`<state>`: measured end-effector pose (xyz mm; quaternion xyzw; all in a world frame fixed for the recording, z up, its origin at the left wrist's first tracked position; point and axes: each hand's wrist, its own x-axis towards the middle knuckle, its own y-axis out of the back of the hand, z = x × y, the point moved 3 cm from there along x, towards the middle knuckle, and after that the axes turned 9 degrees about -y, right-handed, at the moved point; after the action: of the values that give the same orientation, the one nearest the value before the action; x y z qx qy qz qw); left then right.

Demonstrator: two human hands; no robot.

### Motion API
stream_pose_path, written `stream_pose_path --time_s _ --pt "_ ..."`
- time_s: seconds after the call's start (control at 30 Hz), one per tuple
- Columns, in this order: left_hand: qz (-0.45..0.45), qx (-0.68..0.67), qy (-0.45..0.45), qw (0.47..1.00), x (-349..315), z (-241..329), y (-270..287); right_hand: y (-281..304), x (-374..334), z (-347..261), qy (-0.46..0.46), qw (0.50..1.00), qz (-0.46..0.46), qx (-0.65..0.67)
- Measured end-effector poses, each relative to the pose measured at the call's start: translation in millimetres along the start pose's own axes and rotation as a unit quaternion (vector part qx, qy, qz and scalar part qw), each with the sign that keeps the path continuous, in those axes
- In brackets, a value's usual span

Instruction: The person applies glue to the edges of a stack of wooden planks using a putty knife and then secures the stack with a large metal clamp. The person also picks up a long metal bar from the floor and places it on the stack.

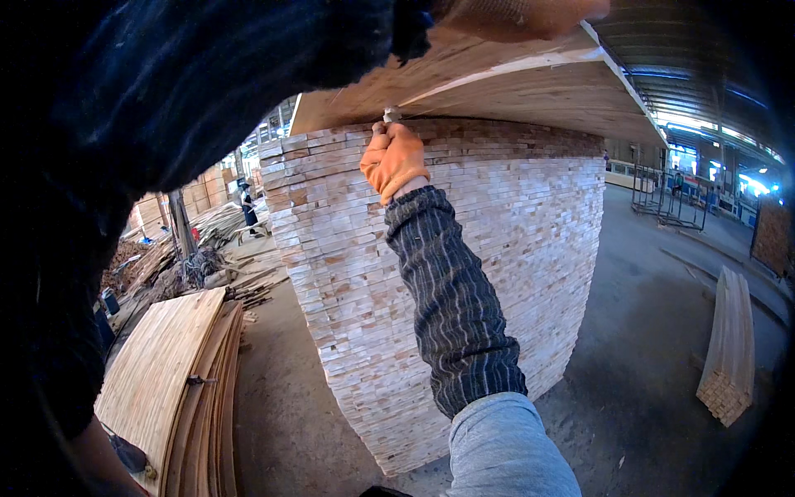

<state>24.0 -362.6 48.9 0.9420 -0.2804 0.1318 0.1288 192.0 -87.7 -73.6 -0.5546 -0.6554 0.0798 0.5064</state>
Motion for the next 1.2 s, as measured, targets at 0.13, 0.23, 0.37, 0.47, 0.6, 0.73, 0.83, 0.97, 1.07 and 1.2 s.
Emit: stream_pose_path --time_s 0.13,0.23,0.37,0.47,0.6,0.73,0.83,0.97,1.07,1.2 --pt "0.012 0.005 -0.004 1.0 10.5 3.4 7.4 -31.4 -44.5 -21.7 -0.044 0.997 0.023 0.054" --pt "0.019 0.009 -0.007 1.0 17.5 5.5 11.5 -25.3 -62.3 -51.0 -0.094 0.991 -0.087 0.034" --pt "0.008 0.01 -0.001 1.0 17.1 4.4 3.4 -38.9 -89.5 -61.4 -0.148 0.983 -0.094 0.051" --pt "0.012 0.014 -0.001 1.0 20.9 4.9 4.6 -51.1 -111.5 -60.1 -0.148 0.97 -0.144 0.126" --pt "0.022 0.021 -0.003 1.0 27.2 4.3 4.7 -52.5 -127.1 -61.2 -0.067 0.966 -0.241 0.073" --pt "0.022 0.034 -0.013 0.999 38.6 4.0 5.1 -52.7 -140.1 -66.9 0.007 0.965 -0.258 0.049" --pt "0.016 0.028 -0.02 0.999 38.0 -2.5 9.0 -59.1 -146.2 -64.3 0.002 0.985 -0.146 0.095" --pt "0.036 0.007 -0.017 0.999 35.4 -1.9 8.4 -72.8 -178.0 -76.3 0.0 0.992 -0.126 0.02" --pt "0.004 -0.003 0.022 1.0 34.2 9.6 33.5 -91.5 -230.3 -117.6 0.015 0.993 -0.108 -0.035" --pt "0.055 0.017 -0.011 0.998 22.3 6.4 12.9 -94.2 -246.4 -129.8 -0.036 0.993 -0.098 -0.05"
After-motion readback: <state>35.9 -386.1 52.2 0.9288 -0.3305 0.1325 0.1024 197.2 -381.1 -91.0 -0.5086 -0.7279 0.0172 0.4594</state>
